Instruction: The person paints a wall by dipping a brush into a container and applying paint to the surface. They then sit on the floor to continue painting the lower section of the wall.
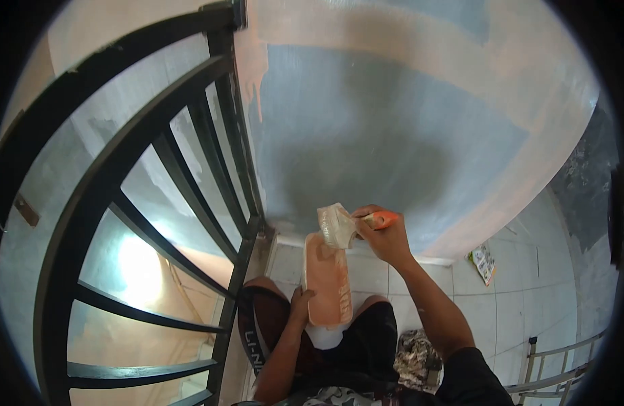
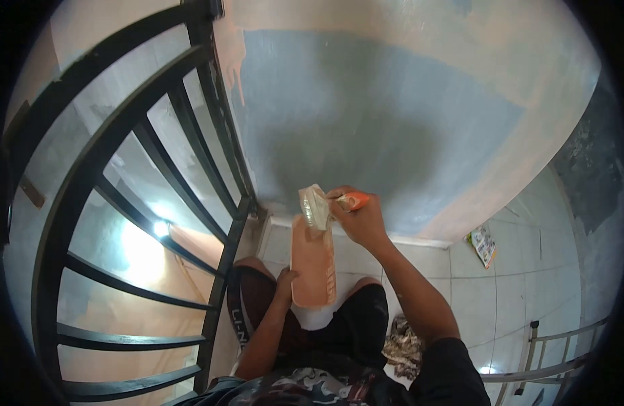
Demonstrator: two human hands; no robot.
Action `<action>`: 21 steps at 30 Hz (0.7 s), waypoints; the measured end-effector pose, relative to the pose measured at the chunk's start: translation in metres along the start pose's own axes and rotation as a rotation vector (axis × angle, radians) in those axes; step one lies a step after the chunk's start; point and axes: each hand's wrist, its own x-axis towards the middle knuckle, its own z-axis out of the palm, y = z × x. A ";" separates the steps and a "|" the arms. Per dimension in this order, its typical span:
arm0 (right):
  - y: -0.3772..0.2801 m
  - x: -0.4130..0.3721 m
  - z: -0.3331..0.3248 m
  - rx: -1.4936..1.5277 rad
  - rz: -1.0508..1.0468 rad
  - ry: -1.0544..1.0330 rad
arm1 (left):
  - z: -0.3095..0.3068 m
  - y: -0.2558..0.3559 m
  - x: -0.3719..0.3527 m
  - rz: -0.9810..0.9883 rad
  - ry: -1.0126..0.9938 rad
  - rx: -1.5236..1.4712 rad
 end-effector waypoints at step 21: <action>-0.158 0.177 0.081 -1.187 -1.539 0.331 | 0.010 0.004 -0.005 -0.023 0.089 0.013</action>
